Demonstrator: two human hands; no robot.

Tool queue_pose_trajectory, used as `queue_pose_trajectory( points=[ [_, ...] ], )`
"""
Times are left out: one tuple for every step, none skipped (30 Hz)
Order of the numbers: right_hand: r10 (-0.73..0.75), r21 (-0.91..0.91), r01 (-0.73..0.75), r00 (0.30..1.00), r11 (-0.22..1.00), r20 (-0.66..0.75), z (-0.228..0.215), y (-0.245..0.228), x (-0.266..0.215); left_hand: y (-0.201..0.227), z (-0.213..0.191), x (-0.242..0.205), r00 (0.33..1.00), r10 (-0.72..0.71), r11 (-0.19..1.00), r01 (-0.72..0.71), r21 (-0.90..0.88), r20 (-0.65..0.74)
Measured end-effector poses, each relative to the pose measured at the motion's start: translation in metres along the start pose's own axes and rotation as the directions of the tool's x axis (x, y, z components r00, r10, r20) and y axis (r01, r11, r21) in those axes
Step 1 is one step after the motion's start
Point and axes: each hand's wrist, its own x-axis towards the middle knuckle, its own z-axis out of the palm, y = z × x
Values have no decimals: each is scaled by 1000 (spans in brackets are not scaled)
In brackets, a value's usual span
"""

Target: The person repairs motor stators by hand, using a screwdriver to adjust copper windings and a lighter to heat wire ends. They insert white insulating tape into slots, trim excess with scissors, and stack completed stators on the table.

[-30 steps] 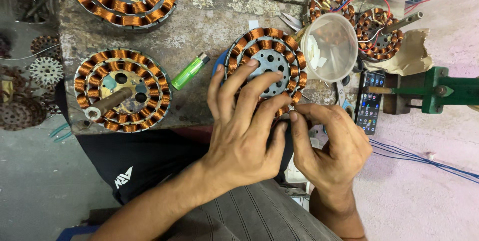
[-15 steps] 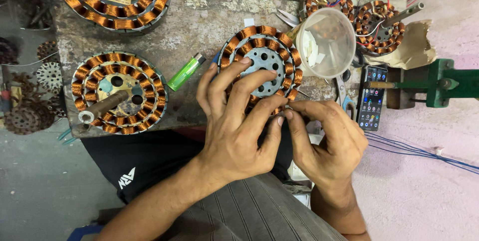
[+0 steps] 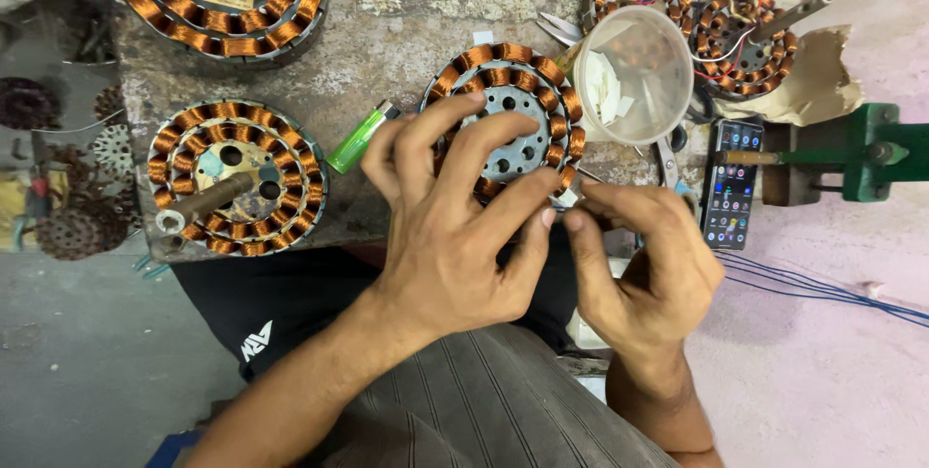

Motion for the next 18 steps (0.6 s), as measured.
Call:
queue_pose_trajectory(
  points=[
    [-9,15,10,1000,1000,-22,1,1,-2,0,-1,2,1000,6,1000,-6,0,10],
    [-25,26,26,999,999,-39,1,4,-3,0,-1,4,1000,0,1000,0,8,16],
    [-33,30,35,998,999,-47,1,5,-4,1,-1,5,1000,-4,1000,4,15,26],
    [-42,33,43,998,999,-47,0,6,-4,2,0,7,999,-9,1000,8,22,35],
    [-48,35,49,998,998,-49,0,7,-5,3,0,8,999,-7,1000,6,30,37],
    [-54,36,55,998,998,-43,0,8,-6,3,0,9,999,-6,999,4,39,38],
    [-59,37,60,998,997,-37,0,9,-6,4,0,9,999,-5,999,3,47,41],
    [-67,40,69,997,997,-34,0,10,-5,5,0,9,999,-10,999,8,49,38],
    [-77,43,78,997,996,-30,0,11,-5,5,0,10,999,-16,999,14,52,34],
    [-86,46,87,996,995,-26,0,11,-4,6,0,10,999,-22,998,20,54,31],
    [-90,53,92,995,994,-29,0,13,-4,7,2,10,999,-29,998,28,55,20],
    [-95,60,97,995,993,-31,1,14,-3,7,4,10,999,-36,998,36,56,9],
    [-101,67,103,994,992,-34,1,14,-3,8,5,10,999,-43,997,44,57,-3],
    [-109,61,111,994,992,-31,1,15,-3,8,5,9,999,-48,997,48,66,-10],
    [-116,53,117,993,992,-28,0,15,-3,9,6,9,999,-51,996,52,72,-18],
    [-123,44,124,992,991,-25,0,16,-4,10,6,8,998,-54,995,56,78,-25],
    [-133,53,134,991,990,-30,1,17,-4,10,7,8,998,-53,995,55,82,-32],
    [-143,61,145,989,988,-34,3,17,-5,10,8,8,998,-52,995,55,87,-39]
  ],
)
